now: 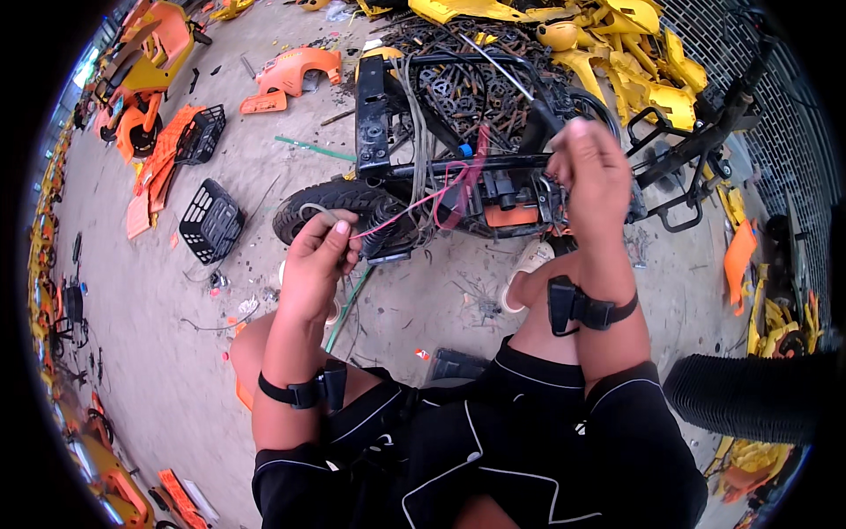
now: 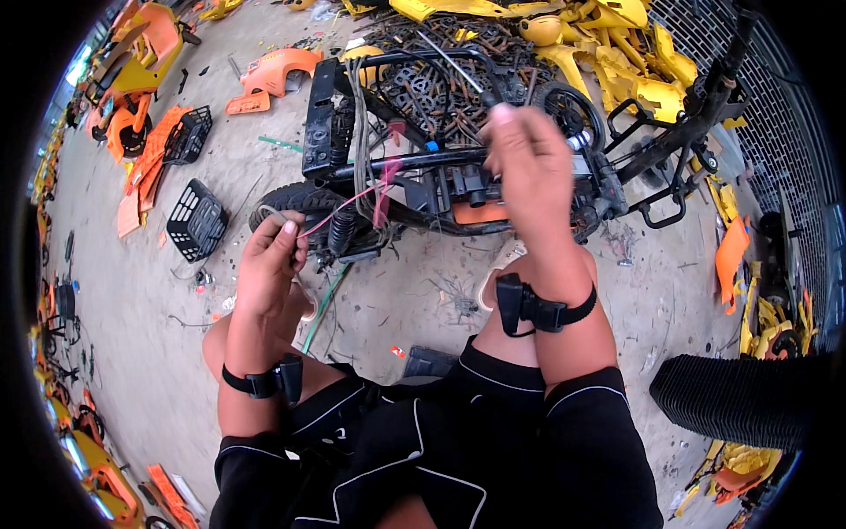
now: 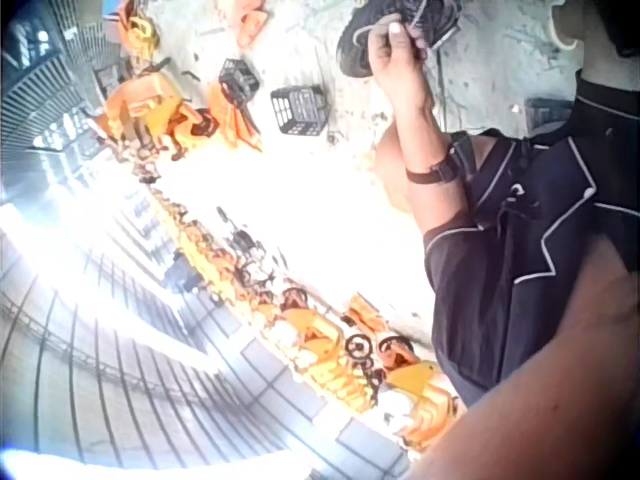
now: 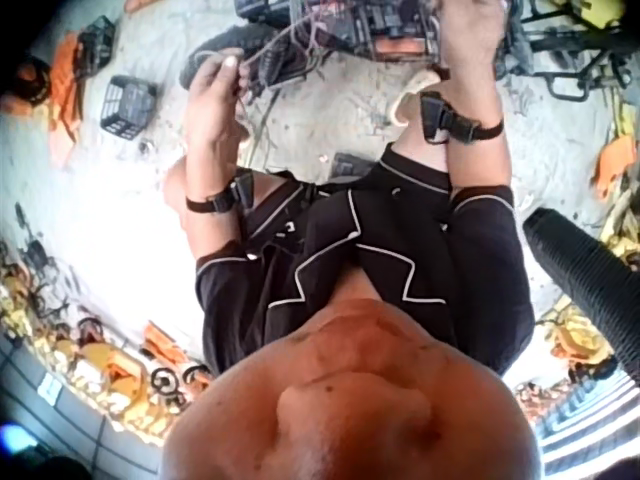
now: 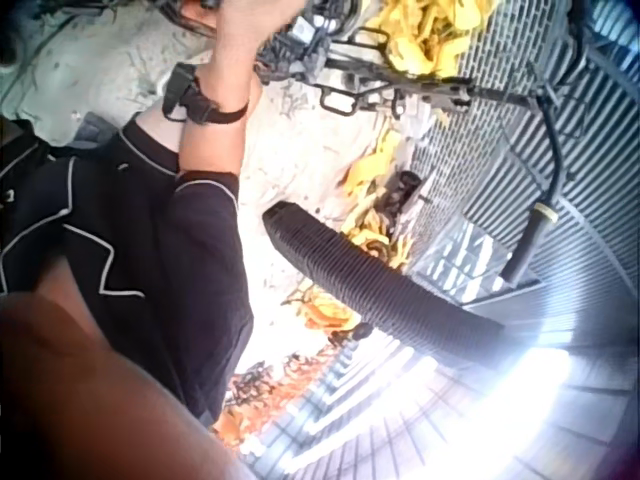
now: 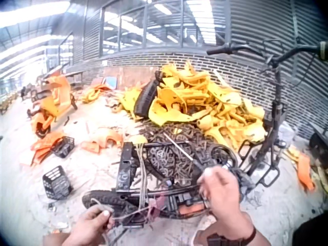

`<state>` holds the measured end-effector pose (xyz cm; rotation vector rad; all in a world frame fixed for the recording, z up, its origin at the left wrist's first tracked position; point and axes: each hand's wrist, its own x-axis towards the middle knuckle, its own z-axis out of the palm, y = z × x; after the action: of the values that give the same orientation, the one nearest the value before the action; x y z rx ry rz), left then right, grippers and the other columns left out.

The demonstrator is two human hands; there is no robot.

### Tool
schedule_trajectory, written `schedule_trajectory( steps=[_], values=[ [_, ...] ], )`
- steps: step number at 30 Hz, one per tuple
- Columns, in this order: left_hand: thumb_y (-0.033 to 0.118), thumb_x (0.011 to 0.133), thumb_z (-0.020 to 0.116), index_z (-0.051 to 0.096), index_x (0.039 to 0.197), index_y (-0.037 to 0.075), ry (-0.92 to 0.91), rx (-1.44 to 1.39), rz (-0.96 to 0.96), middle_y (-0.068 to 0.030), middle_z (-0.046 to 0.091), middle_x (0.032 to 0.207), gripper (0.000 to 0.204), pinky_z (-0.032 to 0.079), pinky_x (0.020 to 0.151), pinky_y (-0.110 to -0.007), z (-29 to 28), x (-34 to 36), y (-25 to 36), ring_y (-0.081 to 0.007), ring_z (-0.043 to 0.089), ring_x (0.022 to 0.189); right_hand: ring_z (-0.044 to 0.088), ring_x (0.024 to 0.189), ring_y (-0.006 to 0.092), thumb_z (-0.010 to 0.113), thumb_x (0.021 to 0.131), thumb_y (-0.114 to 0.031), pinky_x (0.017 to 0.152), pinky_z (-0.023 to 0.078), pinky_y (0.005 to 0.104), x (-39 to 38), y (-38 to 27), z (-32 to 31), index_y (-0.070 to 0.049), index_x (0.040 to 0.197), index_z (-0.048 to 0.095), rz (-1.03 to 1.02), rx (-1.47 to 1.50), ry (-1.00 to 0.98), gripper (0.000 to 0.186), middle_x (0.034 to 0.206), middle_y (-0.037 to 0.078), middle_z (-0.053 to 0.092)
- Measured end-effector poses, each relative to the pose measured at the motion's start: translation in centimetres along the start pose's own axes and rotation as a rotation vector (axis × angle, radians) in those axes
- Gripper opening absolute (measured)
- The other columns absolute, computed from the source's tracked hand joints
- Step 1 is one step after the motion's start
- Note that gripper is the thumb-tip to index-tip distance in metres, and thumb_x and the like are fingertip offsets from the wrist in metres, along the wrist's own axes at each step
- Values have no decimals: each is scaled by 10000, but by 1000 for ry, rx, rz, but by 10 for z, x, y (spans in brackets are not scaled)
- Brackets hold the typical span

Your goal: The person manipulates a bundle of wires on a motorcycle frame using a screwdriver and by hand.

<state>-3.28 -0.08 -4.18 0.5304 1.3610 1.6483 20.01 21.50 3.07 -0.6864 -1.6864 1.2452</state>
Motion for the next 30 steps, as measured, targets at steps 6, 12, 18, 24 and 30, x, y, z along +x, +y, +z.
schedule_trajectory(
  steps=[6, 12, 18, 24, 30],
  values=[
    [189, 983, 572, 616, 1093, 46, -17, 31, -23, 9, 608, 794, 186, 401, 583, -191, -5, 1, 0, -59, 532, 681, 582, 984, 316, 689, 860, -270, 883, 458, 395, 26, 11, -10, -13, 1089, 628, -477, -988, 313, 350, 1070, 157, 625],
    [179, 977, 577, 614, 1095, 45, -75, 78, -59, 16, 610, 806, 182, 409, 585, -187, 0, 2, 1, -56, 531, 682, 621, 951, 364, 685, 856, -308, 831, 493, 430, 28, 19, -10, -41, 1069, 671, -205, -1141, 184, 342, 1008, 156, 660],
    [167, 983, 556, 600, 1141, 11, -93, 69, -39, -3, 621, 841, 226, 422, 641, -205, 0, 5, 7, -65, 534, 726, 629, 858, 253, 638, 932, -283, 774, 495, 343, 29, 25, -9, 12, 1059, 641, -303, -619, 348, 321, 973, 139, 663],
    [157, 978, 558, 609, 1173, 24, -204, 64, -21, -17, 638, 881, 242, 421, 674, -208, -12, 3, 4, -77, 546, 757, 537, 638, 127, 465, 1012, -218, 608, 458, 245, -1, 4, 6, 56, 1269, 430, -33, 263, -61, 377, 814, 82, 576],
    [150, 951, 616, 620, 1149, 15, -188, -22, -85, -6, 581, 827, 240, 464, 667, -246, -3, 3, 4, -100, 554, 737, 533, 743, 109, 458, 1027, -227, 664, 450, 232, -27, 15, 31, 20, 1256, 465, -112, 211, -326, 337, 822, 61, 572]
  ],
)
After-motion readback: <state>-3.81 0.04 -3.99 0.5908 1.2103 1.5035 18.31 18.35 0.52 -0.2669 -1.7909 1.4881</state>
